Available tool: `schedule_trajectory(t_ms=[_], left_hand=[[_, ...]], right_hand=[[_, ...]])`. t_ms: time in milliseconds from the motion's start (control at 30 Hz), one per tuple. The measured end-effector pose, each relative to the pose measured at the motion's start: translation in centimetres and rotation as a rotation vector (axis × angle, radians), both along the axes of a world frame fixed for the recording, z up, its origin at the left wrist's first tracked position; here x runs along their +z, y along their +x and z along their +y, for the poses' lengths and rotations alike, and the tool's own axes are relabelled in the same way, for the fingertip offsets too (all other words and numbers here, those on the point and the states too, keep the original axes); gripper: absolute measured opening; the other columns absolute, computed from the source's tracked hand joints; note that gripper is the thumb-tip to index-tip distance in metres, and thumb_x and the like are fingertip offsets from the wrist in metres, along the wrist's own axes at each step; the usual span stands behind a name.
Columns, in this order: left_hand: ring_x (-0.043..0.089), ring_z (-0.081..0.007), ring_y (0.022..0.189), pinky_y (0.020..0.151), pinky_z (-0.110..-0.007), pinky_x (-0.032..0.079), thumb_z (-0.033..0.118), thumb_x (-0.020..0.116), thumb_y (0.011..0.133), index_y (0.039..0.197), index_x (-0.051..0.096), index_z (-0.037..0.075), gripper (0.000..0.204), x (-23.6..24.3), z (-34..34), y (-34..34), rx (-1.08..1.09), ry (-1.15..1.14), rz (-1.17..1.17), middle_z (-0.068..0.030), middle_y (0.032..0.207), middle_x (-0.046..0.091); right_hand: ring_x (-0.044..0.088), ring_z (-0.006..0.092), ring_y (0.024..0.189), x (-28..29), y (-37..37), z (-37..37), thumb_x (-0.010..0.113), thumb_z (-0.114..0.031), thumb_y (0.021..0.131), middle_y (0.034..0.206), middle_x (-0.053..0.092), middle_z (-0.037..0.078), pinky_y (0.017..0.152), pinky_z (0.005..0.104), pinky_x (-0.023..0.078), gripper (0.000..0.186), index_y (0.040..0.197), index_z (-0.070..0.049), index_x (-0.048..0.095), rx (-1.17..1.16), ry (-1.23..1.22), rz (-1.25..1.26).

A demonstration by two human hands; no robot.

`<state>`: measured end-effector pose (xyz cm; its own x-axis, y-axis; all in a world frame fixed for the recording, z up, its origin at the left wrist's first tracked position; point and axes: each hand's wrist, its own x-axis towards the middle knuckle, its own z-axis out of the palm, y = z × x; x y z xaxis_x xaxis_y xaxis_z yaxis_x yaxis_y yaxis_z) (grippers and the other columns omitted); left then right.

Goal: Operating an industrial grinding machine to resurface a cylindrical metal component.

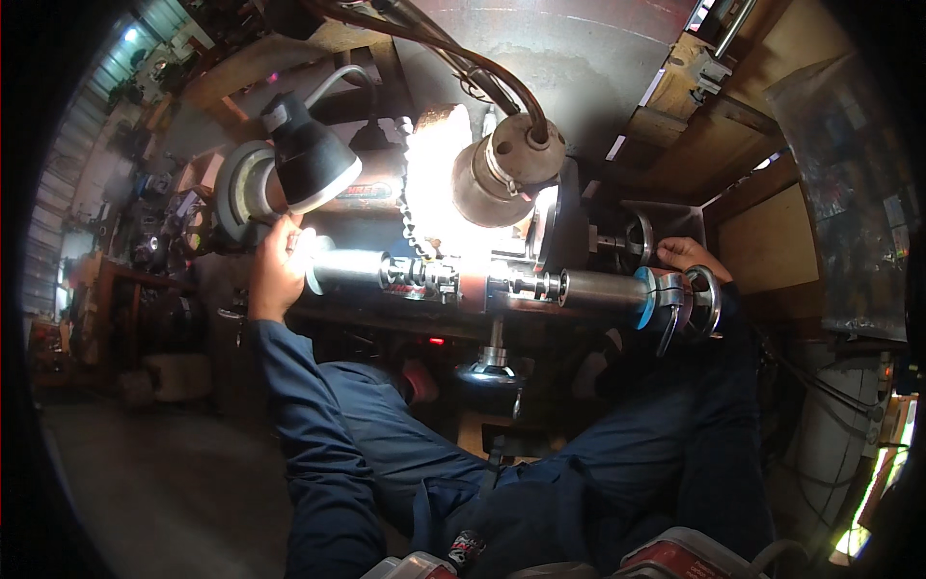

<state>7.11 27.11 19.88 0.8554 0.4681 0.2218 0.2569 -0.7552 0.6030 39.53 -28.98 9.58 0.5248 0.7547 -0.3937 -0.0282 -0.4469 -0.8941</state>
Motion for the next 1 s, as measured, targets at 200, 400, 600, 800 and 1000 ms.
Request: schedule_trajectory(t_ms=[200, 400, 600, 800, 1000], left_hand=[[0.047, -0.0151, 0.064, 0.060, -0.032, 0.041, 0.018, 0.061, 0.094, 0.085, 0.054, 0.001, 0.021, 0.1, -0.4, 0.2, 0.015, -0.037, -0.028, -0.0065, 0.069, 0.052], [0.049, -0.0130, 0.064, 0.060, -0.031, 0.042, 0.015, 0.062, 0.094, 0.089, 0.055, 0.000, 0.017, -0.2, 0.0, 0.5, 0.023, -0.069, -0.029, -0.0047, 0.068, 0.054], [0.048, -0.0102, 0.065, 0.060, -0.029, 0.041, 0.014, 0.062, 0.094, 0.093, 0.058, -0.001, 0.015, -0.1, -0.4, 0.6, 0.056, -0.121, -0.018, -0.0020, 0.071, 0.056], [0.045, -0.0074, 0.066, 0.060, -0.026, 0.039, 0.016, 0.063, 0.094, 0.092, 0.062, -0.002, 0.018, -0.2, -0.7, 1.1, 0.063, -0.127, -0.103, 0.0012, 0.071, 0.054], [0.063, -0.0129, 0.085, 0.077, -0.030, 0.049, 0.011, 0.060, 0.095, 0.115, 0.061, -0.001, 0.024, -0.3, 0.4, 0.3, 0.089, -0.083, 0.112, -0.0088, 0.093, 0.070]], right_hand=[[0.052, 0.0067, 0.066, -2.3, 1.5, 1.9, 0.062, -0.025, 0.097, 0.072, 0.059, -0.003, 0.062, 0.0249, 0.045, 0.022, 0.097, -0.004, 0.065, -0.476, 0.131, 0.164], [0.062, 0.0132, 0.082, -6.7, 2.3, 3.9, 0.061, -0.023, 0.096, 0.093, 0.070, 0.006, 0.075, 0.0308, 0.050, 0.028, 0.108, 0.000, 0.068, -0.299, -0.148, -0.392], [0.064, 0.0160, 0.091, -4.7, 1.1, 3.2, 0.059, -0.022, 0.095, 0.101, 0.070, 0.009, 0.081, 0.0319, 0.050, 0.027, 0.107, -0.001, 0.069, 0.179, -0.593, -0.257], [0.064, 0.0195, 0.096, -3.2, 0.2, 3.7, 0.058, -0.024, 0.094, 0.106, 0.069, 0.012, 0.084, 0.0343, 0.049, 0.029, 0.110, -0.002, 0.069, 0.195, -0.685, -0.216], [0.064, 0.0230, 0.100, -3.1, 0.4, 3.7, 0.058, -0.025, 0.093, 0.110, 0.069, 0.014, 0.087, 0.0366, 0.049, 0.031, 0.112, -0.003, 0.068, 0.204, -0.728, -0.191]])
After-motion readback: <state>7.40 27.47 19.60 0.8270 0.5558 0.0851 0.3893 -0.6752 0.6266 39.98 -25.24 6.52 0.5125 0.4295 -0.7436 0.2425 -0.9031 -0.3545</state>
